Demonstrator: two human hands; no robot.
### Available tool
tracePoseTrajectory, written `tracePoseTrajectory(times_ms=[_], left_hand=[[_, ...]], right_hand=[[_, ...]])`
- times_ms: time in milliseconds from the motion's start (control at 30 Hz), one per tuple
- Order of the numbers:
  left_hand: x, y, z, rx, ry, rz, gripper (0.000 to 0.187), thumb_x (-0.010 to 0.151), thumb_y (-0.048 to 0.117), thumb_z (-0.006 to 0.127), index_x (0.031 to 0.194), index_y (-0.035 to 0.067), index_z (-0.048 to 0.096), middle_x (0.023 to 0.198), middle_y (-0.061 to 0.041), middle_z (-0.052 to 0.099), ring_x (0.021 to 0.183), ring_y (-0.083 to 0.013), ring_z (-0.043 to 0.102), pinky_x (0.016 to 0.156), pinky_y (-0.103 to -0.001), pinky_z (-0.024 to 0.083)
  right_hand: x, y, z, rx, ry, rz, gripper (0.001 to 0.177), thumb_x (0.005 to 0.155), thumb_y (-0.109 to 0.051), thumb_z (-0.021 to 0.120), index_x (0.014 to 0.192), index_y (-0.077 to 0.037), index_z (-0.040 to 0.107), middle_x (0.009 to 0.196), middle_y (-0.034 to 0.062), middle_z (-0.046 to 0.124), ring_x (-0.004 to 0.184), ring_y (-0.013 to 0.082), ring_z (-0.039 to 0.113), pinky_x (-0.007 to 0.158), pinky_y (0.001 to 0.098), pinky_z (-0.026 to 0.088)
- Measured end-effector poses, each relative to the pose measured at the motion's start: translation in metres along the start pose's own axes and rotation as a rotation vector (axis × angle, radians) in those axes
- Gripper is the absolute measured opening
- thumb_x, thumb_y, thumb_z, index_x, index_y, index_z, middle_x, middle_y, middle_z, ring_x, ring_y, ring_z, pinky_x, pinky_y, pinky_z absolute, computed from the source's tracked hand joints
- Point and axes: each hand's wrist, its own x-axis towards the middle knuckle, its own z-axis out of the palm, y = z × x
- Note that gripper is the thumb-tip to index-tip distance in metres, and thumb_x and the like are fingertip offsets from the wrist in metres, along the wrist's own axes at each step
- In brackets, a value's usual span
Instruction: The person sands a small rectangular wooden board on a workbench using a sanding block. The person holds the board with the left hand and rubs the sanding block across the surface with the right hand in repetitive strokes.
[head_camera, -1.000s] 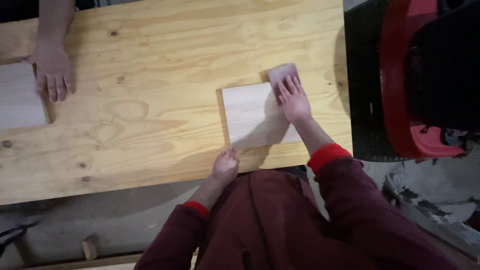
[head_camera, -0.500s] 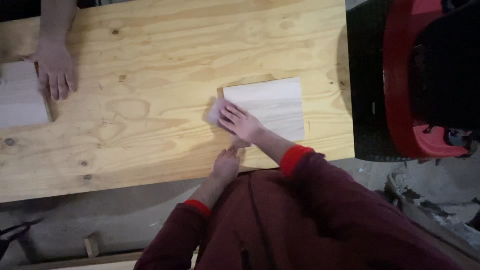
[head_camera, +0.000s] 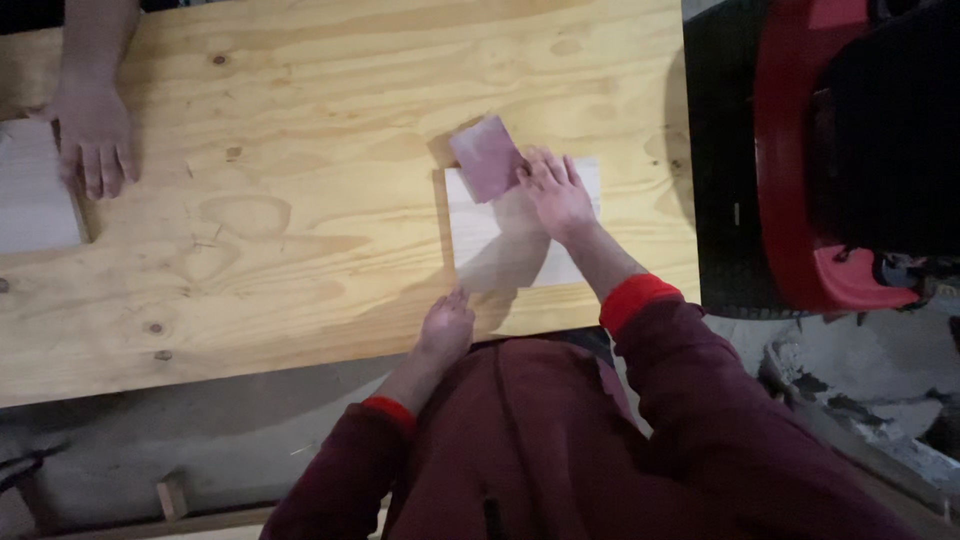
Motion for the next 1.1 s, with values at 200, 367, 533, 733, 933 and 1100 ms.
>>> tracePoseTrajectory(times_ms=[200, 367, 533, 733, 933, 1100], left_hand=[[0.002, 0.001, 0.001, 0.059, 0.064, -0.002, 0.021, 0.084, 0.022, 0.081, 0.098, 0.009, 0.088, 0.138, -0.019, 0.082, 0.138, -0.037, 0.074, 0.11, -0.051, 0.057], [0.006, 0.004, -0.015, 0.058, -0.041, -0.008, 0.021, 0.082, 0.021, 0.081, 0.096, 0.007, 0.088, 0.128, -0.02, 0.083, 0.135, -0.0387, 0.074, 0.109, -0.053, 0.056], [0.011, 0.008, -0.038, 0.032, -0.007, 0.028, 0.021, 0.083, 0.016, 0.08, 0.098, 0.003, 0.088, 0.129, -0.025, 0.084, 0.132, -0.0423, 0.076, 0.103, -0.056, 0.057], [0.006, 0.002, -0.003, 0.018, -0.057, -0.001, 0.023, 0.089, 0.019, 0.075, 0.103, 0.005, 0.086, 0.133, -0.023, 0.083, 0.137, -0.0411, 0.073, 0.113, -0.056, 0.054], [0.001, -0.004, 0.031, 0.056, 0.01, -0.024, 0.031, 0.097, 0.022, 0.068, 0.114, 0.009, 0.09, 0.14, -0.017, 0.083, 0.141, -0.0367, 0.072, 0.111, -0.054, 0.057], [-0.003, -0.006, 0.037, 0.02, -0.024, -0.02, 0.034, 0.096, 0.022, 0.065, 0.117, 0.007, 0.088, 0.149, -0.019, 0.078, 0.148, -0.0382, 0.067, 0.114, -0.057, 0.055]], right_hand=[[0.057, -0.049, -0.033, 0.036, -0.053, 0.051, 0.057, 0.121, -0.047, 0.056, 0.172, -0.02, 0.058, 0.184, 0.0107, 0.039, 0.172, 0.0351, 0.033, 0.14, 0.0576, 0.028], [0.082, -0.062, -0.017, 0.066, -0.28, 0.066, 0.061, 0.121, -0.054, 0.054, 0.179, -0.038, 0.043, 0.187, 0.0024, 0.036, 0.177, 0.031, 0.022, 0.143, 0.0599, 0.02], [0.045, -0.083, -0.009, -0.039, -0.044, -0.152, 0.062, 0.111, -0.046, 0.072, 0.171, -0.038, 0.059, 0.185, 0.0026, 0.046, 0.172, 0.0308, 0.036, 0.138, 0.0566, 0.031], [-0.021, -0.072, 0.017, 0.053, 0.008, -0.176, 0.059, 0.117, -0.032, 0.06, 0.173, -0.016, 0.052, 0.185, 0.0159, 0.042, 0.171, 0.036, 0.04, 0.138, 0.0522, 0.037], [-0.078, -0.042, -0.016, -0.002, -0.02, 0.025, 0.062, 0.115, -0.032, 0.06, 0.172, -0.009, 0.053, 0.182, 0.0226, 0.046, 0.167, 0.0415, 0.045, 0.132, 0.053, 0.043], [-0.086, -0.018, -0.037, 0.005, -0.103, 0.249, 0.062, 0.119, -0.033, 0.056, 0.173, -0.003, 0.052, 0.182, 0.0263, 0.044, 0.168, 0.0427, 0.042, 0.134, 0.0542, 0.041]])
